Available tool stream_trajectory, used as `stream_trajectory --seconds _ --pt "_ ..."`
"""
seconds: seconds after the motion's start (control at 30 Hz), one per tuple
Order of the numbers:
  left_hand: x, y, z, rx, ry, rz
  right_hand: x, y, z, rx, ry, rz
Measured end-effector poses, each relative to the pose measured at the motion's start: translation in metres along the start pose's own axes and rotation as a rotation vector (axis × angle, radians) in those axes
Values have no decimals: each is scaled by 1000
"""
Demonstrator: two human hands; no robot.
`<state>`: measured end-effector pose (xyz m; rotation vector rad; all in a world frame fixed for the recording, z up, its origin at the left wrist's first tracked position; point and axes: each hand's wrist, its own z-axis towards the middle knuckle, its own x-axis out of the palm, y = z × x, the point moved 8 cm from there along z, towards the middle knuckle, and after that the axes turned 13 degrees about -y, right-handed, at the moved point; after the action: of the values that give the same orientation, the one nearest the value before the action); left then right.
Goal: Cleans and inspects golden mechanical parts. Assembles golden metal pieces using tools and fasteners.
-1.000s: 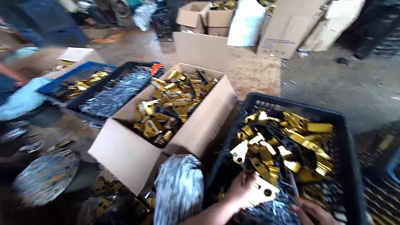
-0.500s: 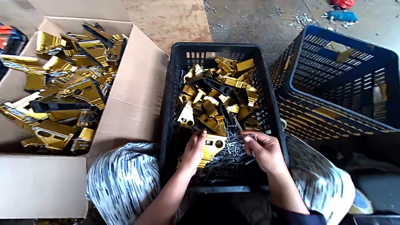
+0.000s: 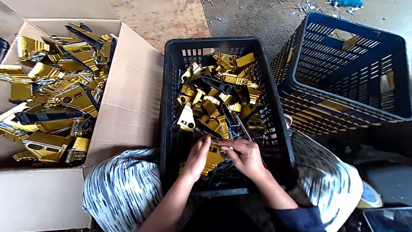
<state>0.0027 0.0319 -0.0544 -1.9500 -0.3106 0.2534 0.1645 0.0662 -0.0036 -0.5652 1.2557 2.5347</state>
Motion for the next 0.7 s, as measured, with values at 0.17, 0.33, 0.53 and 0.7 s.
stream_trajectory --seconds 0.17,0.33,0.53,0.7 --pt "-9 -13 3 153 -78 34 -2 -4 -1 148 175 71" --pt "0 -20 -5 145 92 -101 5 -17 -7 409 216 545" --pt "19 -22 -19 245 351 -177 26 13 -9 523 216 1137" --pt "6 -26 -2 392 235 113 6 13 0 191 39 438"
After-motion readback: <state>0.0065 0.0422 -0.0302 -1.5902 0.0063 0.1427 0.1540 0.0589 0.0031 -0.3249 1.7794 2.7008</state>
